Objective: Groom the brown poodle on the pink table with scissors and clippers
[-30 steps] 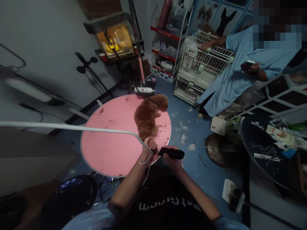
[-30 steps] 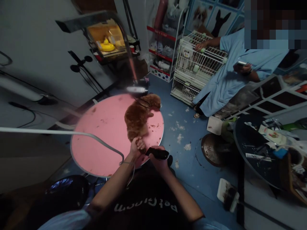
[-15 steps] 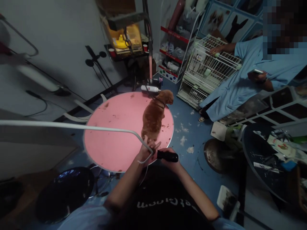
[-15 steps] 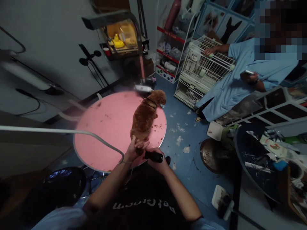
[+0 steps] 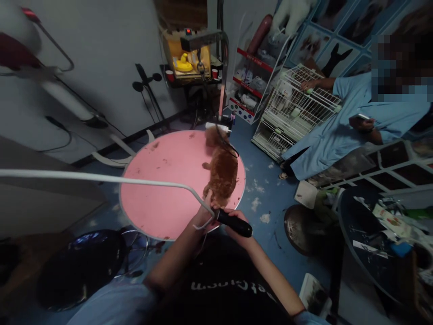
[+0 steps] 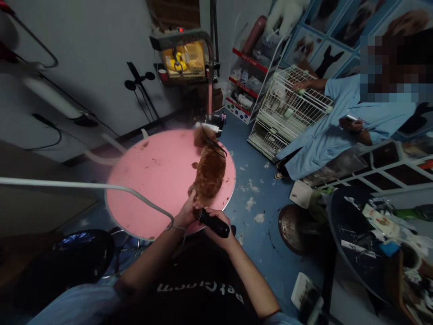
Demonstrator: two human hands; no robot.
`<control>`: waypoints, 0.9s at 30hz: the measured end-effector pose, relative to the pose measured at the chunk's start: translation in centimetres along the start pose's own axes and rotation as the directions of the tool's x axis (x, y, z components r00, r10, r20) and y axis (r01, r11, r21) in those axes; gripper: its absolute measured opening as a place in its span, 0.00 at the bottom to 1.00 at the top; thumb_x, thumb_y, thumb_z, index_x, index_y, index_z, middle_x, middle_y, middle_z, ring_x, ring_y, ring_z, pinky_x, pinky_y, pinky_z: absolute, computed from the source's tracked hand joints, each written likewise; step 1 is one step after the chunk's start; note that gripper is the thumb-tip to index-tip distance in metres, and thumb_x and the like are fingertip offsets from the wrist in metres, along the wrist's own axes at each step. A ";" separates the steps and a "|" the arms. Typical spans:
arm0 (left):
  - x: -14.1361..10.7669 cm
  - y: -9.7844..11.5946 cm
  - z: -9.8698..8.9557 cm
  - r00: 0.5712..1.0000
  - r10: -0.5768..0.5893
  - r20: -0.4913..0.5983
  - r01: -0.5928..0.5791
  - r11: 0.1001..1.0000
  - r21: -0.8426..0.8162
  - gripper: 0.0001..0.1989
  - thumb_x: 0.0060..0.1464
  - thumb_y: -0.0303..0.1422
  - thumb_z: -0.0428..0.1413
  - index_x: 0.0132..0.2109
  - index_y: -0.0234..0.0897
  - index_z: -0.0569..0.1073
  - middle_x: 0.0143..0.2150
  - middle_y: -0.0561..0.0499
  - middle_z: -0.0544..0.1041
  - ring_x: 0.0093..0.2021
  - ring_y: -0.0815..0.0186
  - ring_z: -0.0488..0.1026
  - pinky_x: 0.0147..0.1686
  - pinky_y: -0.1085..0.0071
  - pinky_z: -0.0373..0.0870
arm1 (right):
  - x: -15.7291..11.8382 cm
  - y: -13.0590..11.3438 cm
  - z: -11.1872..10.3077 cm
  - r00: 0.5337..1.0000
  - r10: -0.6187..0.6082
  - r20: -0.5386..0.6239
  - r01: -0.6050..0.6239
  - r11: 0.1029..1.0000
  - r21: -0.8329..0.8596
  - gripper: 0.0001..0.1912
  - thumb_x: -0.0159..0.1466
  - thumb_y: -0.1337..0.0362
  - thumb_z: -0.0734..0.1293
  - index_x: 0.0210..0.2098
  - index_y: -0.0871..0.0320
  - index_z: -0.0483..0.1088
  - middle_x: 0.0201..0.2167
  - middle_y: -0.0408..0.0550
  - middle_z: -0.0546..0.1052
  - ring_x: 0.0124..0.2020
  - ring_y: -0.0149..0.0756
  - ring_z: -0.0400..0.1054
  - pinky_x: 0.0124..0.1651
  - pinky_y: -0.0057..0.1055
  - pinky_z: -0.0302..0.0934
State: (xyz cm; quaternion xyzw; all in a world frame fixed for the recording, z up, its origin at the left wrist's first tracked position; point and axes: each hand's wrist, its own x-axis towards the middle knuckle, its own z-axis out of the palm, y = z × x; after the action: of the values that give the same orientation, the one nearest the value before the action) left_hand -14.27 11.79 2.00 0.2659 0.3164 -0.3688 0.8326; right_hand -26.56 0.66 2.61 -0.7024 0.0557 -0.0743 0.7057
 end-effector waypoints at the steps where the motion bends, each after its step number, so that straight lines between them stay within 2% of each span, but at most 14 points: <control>1: -0.2 0.0 0.3 0.999 -0.011 -0.036 0.011 1.000 0.005 0.26 0.63 0.45 0.46 0.20 0.39 0.52 0.08 0.60 0.53 0.08 0.74 0.54 0.13 0.78 0.58 | -0.2 0.0 0.2 1.000 0.010 -0.024 -0.010 1.000 -0.010 0.17 0.50 0.63 0.72 0.38 0.52 0.66 0.47 0.51 0.77 0.52 0.44 0.70 0.58 0.47 0.59; 3: -0.7 -0.1 0.8 0.997 -0.025 -0.080 0.026 1.000 0.011 0.26 0.63 0.45 0.46 0.20 0.38 0.53 0.08 0.60 0.53 0.09 0.75 0.54 0.17 0.77 0.63 | -0.6 0.2 0.6 0.994 0.021 -0.105 -0.021 1.000 -0.002 0.16 0.50 0.63 0.72 0.37 0.52 0.66 0.45 0.50 0.77 0.50 0.44 0.71 0.57 0.46 0.61; 6: -1.0 -0.4 1.0 1.000 0.004 -0.013 -0.004 1.000 -0.008 0.23 0.63 0.43 0.46 0.22 0.38 0.57 0.09 0.62 0.51 0.09 0.76 0.52 0.20 0.77 0.65 | -1.1 0.6 1.1 0.967 0.043 -0.252 -0.029 0.998 0.058 0.16 0.52 0.62 0.70 0.38 0.53 0.64 0.44 0.50 0.77 0.48 0.43 0.72 0.56 0.46 0.62; 9: -1.0 -0.8 0.8 0.999 0.030 0.018 -0.030 0.999 -0.026 0.22 0.63 0.41 0.45 0.22 0.38 0.56 0.09 0.63 0.50 0.09 0.76 0.49 0.23 0.76 0.68 | -1.3 1.1 1.3 0.940 0.094 -0.327 -0.075 0.995 0.068 0.15 0.50 0.61 0.71 0.35 0.54 0.64 0.41 0.50 0.78 0.45 0.43 0.72 0.53 0.44 0.64; 12: -0.8 -1.4 0.6 0.998 0.054 0.021 -0.053 0.997 -0.057 0.21 0.62 0.39 0.46 0.21 0.38 0.55 0.09 0.63 0.50 0.09 0.76 0.49 0.31 0.71 0.72 | -1.2 1.0 1.5 0.903 0.160 -0.398 -0.119 0.985 0.125 0.16 0.50 0.59 0.72 0.34 0.54 0.63 0.37 0.49 0.78 0.35 0.40 0.73 0.39 0.38 0.70; 14: -0.8 -1.9 0.6 0.996 0.081 0.036 -0.080 0.996 -0.042 0.20 0.61 0.37 0.47 0.21 0.38 0.56 0.09 0.63 0.51 0.09 0.76 0.49 0.30 0.72 0.71 | -1.0 0.6 1.7 0.885 0.200 -0.420 -0.127 0.972 0.197 0.19 0.50 0.56 0.72 0.37 0.54 0.63 0.37 0.48 0.77 0.29 0.37 0.72 0.29 0.33 0.69; 16: -0.7 -2.4 0.8 0.991 0.120 0.059 -0.120 0.993 0.004 0.19 0.60 0.36 0.47 0.21 0.38 0.58 0.09 0.62 0.51 0.10 0.76 0.50 0.28 0.73 0.70 | -0.8 0.0 1.9 0.884 0.221 -0.411 -0.139 0.965 0.220 0.21 0.48 0.56 0.73 0.37 0.54 0.63 0.36 0.47 0.77 0.27 0.35 0.71 0.23 0.30 0.67; 18: -0.7 -2.9 1.0 0.986 0.143 0.082 -0.147 0.988 0.047 0.19 0.60 0.35 0.46 0.21 0.38 0.59 0.09 0.62 0.52 0.10 0.76 0.50 0.28 0.74 0.70 | -0.7 -0.4 2.2 0.875 0.242 -0.419 -0.165 0.963 0.212 0.20 0.47 0.56 0.73 0.35 0.54 0.63 0.33 0.45 0.77 0.24 0.33 0.69 0.21 0.28 0.65; 23: -0.8 -3.7 1.5 0.983 0.163 0.088 -0.163 0.987 0.000 0.20 0.61 0.34 0.44 0.19 0.38 0.59 0.09 0.61 0.52 0.09 0.76 0.48 0.32 0.72 0.71 | -1.1 -0.5 2.6 0.774 0.297 -0.560 -0.179 0.950 0.257 0.21 0.49 0.55 0.72 0.36 0.55 0.62 0.32 0.46 0.76 0.19 0.29 0.65 0.20 0.27 0.65; 27: -0.7 -3.8 1.4 0.983 0.127 0.136 -0.123 0.992 -0.043 0.21 0.60 0.34 0.44 0.19 0.37 0.58 0.09 0.61 0.52 0.10 0.76 0.48 0.29 0.74 0.70 | -1.7 -0.2 2.8 0.764 0.310 -0.566 -0.165 0.942 0.294 0.21 0.48 0.56 0.72 0.36 0.56 0.62 0.31 0.45 0.76 0.19 0.28 0.65 0.20 0.26 0.64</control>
State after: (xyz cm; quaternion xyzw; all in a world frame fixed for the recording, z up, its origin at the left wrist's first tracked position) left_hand -17.19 8.91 2.63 0.2449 0.2469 -0.3279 0.8784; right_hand -27.68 3.70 2.77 -0.5434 0.3582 -0.2099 0.7296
